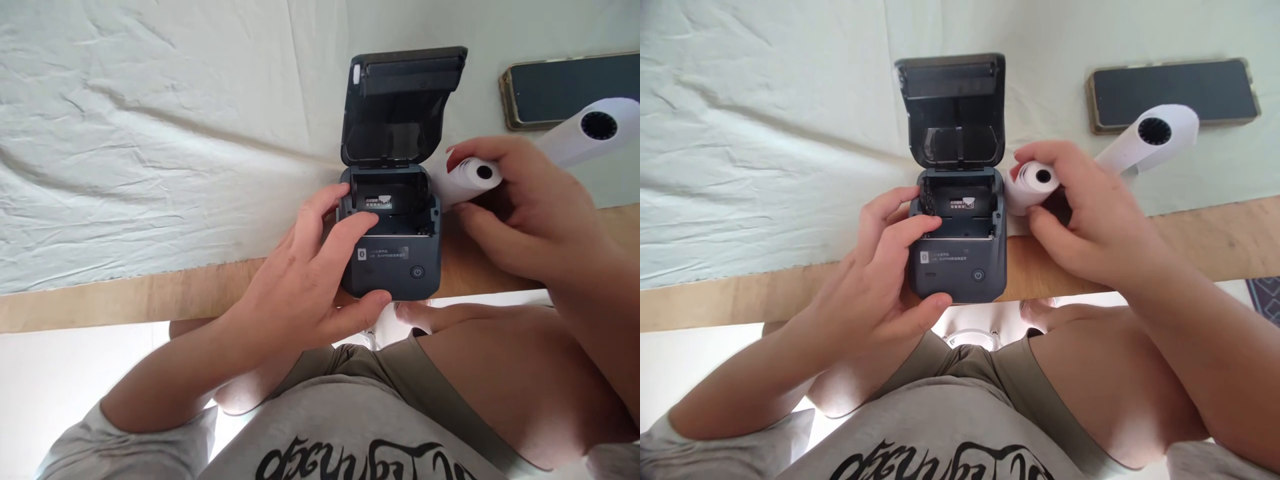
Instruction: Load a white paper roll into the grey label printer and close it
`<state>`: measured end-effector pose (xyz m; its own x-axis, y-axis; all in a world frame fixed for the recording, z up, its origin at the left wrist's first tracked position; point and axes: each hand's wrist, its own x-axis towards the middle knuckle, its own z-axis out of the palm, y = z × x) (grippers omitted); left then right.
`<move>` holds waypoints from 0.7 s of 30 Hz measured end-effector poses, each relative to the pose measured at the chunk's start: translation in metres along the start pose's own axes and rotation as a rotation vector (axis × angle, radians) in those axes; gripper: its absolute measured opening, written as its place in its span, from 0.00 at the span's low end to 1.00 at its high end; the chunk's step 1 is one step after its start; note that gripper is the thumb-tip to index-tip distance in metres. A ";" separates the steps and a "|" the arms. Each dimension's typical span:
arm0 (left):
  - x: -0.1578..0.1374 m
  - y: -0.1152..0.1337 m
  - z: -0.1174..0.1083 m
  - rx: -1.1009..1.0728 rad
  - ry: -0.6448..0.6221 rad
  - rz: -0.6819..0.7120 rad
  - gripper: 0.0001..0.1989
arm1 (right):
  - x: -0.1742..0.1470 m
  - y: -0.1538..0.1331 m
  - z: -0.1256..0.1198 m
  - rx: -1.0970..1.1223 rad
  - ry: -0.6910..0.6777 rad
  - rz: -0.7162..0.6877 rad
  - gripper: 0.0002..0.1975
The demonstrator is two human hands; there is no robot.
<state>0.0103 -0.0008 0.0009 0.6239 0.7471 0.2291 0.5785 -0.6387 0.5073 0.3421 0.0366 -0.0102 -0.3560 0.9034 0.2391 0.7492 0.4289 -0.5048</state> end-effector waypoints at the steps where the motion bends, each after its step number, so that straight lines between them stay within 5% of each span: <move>1: 0.000 0.000 0.000 -0.001 0.003 0.002 0.32 | 0.000 0.000 0.001 -0.002 -0.002 -0.005 0.27; 21: 0.002 0.006 0.002 -0.045 -0.013 -0.020 0.34 | 0.003 0.010 0.008 0.067 0.002 0.076 0.35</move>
<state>0.0159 -0.0033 0.0026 0.6192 0.7573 0.2076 0.5671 -0.6142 0.5487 0.3435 0.0438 -0.0210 -0.2986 0.9333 0.1994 0.7352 0.3582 -0.5755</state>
